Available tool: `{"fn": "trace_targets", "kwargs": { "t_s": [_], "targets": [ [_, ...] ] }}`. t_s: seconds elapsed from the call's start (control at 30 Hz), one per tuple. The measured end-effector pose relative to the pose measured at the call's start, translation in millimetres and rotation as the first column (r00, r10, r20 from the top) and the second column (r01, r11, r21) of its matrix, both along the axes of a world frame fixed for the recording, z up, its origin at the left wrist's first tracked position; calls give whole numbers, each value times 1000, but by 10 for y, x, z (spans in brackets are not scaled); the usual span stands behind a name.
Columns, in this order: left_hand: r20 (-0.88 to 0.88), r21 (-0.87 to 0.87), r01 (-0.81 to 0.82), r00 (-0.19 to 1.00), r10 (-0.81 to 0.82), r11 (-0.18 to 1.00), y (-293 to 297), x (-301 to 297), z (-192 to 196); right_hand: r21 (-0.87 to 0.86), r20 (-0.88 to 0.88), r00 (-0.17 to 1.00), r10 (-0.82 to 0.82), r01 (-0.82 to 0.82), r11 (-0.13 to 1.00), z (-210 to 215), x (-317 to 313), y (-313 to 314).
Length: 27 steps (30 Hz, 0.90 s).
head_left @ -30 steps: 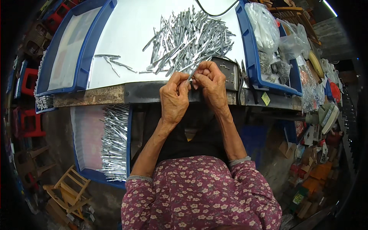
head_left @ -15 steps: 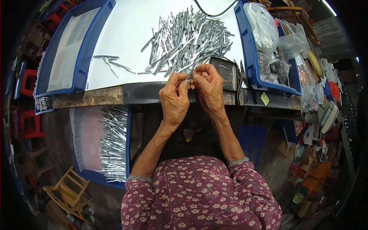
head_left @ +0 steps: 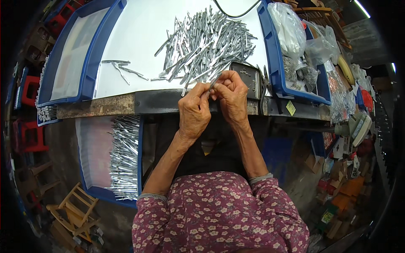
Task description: Manually inspecting and sorting small metal pins at a workbench.
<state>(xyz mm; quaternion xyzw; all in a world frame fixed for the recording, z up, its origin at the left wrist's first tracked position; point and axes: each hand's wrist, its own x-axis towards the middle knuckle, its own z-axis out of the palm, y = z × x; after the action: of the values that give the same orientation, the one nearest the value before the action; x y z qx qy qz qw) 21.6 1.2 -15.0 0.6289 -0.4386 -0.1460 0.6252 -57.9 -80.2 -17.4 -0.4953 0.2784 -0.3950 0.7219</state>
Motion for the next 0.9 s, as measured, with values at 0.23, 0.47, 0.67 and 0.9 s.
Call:
{"fn": "trace_targets", "kwargs": {
  "t_s": [0.23, 0.47, 0.67, 0.9],
  "targets": [
    [-363, -42, 96, 926, -105, 995, -15, 8, -55, -136, -174, 985, -22, -2, 991, 93, 16, 14],
    [-642, -14, 225, 745, -181, 974, 24, 48, 22, -107, -206, 978, 14, -37, 994, 109, -42, -28],
    [-547, 44, 191, 826, -136, 981, -19, 5, 18, -141, -198, 979, 42, -71, 987, 103, -103, -55],
    [-388, 81, 153, 915, -110, 985, -44, -48, -22, -215, -229, 970, -77, 27, 976, 152, -311, -154]
  ]
}}
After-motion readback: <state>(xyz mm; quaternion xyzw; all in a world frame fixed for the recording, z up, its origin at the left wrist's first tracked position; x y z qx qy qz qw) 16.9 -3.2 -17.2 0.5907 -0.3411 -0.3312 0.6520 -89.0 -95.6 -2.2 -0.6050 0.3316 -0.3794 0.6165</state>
